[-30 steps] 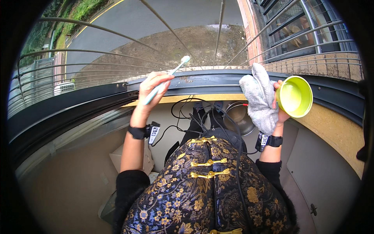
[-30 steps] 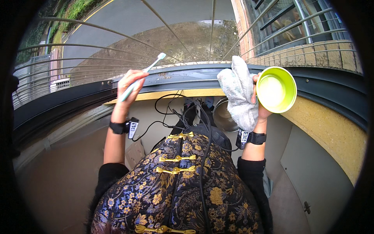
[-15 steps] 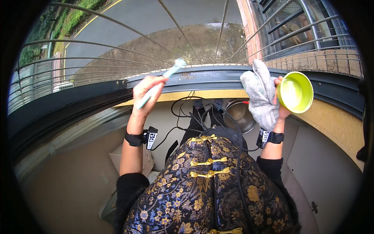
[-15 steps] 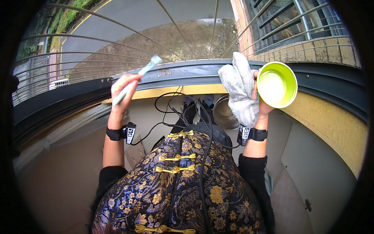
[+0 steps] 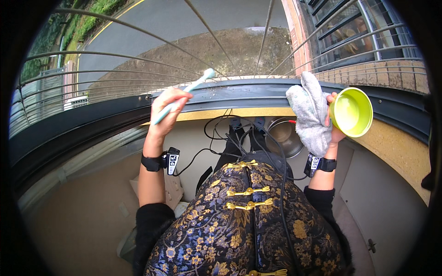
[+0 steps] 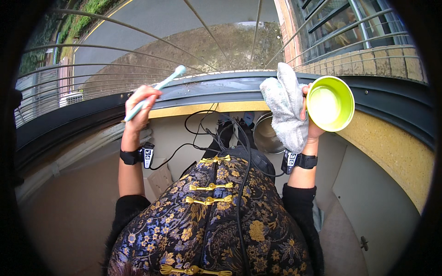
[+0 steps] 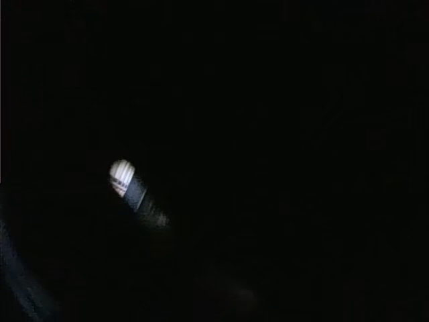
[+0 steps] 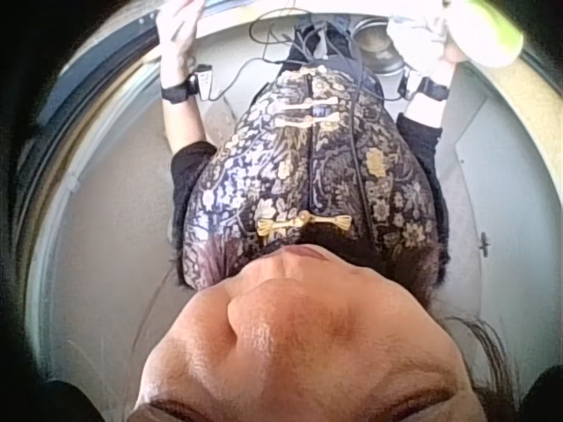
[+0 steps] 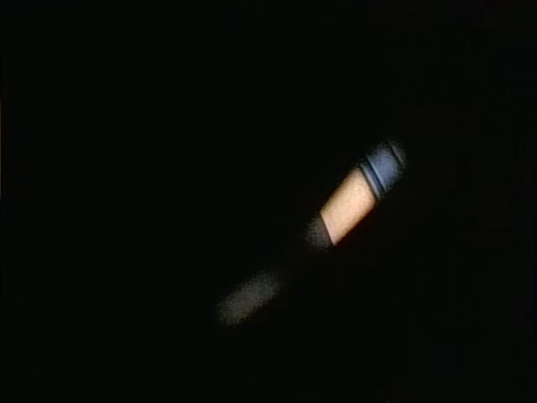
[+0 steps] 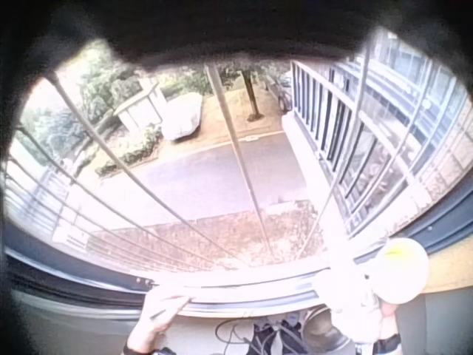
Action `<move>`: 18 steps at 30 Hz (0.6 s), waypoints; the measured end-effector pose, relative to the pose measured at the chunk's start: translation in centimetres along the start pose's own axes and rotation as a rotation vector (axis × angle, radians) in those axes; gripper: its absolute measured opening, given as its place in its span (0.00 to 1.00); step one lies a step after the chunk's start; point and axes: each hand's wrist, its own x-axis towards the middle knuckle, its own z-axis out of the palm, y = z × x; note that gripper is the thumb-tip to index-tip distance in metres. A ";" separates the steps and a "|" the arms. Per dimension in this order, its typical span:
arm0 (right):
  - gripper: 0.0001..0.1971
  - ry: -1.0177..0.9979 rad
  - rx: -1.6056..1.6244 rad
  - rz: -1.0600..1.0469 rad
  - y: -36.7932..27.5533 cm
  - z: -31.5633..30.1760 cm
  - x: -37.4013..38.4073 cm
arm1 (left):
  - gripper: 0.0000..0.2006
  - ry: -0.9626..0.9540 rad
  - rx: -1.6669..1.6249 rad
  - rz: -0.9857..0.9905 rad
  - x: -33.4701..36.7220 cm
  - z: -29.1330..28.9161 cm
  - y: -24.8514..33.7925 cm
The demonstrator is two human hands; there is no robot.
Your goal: The person wipes the balcony glass panels with a cloth, then moves to the window frame and uses a toothbrush with a cleaning solution to scrub the track. They wipe the frame with the cloth and continue scrubbing the track along its length.
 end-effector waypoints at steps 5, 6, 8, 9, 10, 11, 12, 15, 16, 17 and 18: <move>0.44 0.063 -0.029 -0.051 0.1 0.2 0.0 | 0.13 0.099 0.005 -0.043 -0.1 2.3 1.4; 0.44 0.045 -0.033 -0.047 0.1 0.3 0.0 | 0.16 0.141 0.108 0.062 0.2 3.2 1.4; 0.44 0.016 -0.066 -0.032 0.0 0.6 0.1 | 0.13 0.196 0.281 0.125 0.3 4.8 1.4; 0.44 0.044 -0.085 -0.032 0.0 0.8 0.1 | 0.12 0.216 0.334 0.202 0.3 5.2 1.4; 0.44 0.052 -0.101 -0.037 -0.1 0.9 0.1 | 0.10 0.051 0.259 0.141 0.2 5.4 1.4; 0.44 0.059 -0.116 -0.043 -0.2 1.1 0.0 | 0.10 -0.150 0.418 0.042 0.2 5.5 1.4; 0.44 0.050 -0.100 -0.034 -0.3 1.2 0.1 | 0.11 -0.085 0.448 0.068 0.1 5.2 1.4; 0.44 0.058 -0.102 -0.018 -0.5 1.4 0.0 | 0.15 0.236 0.396 0.157 0.3 4.3 1.3; 0.44 0.066 -0.132 -0.020 -0.5 1.4 0.0 | 0.15 0.262 0.359 0.211 0.4 4.4 1.3; 0.43 0.072 -0.159 -0.019 -0.6 1.5 0.0 | 0.15 0.356 0.340 0.207 0.3 4.2 1.4; 0.43 0.021 -0.107 -0.013 -0.6 1.5 0.1 | 0.14 0.157 0.414 0.181 0.6 4.3 1.3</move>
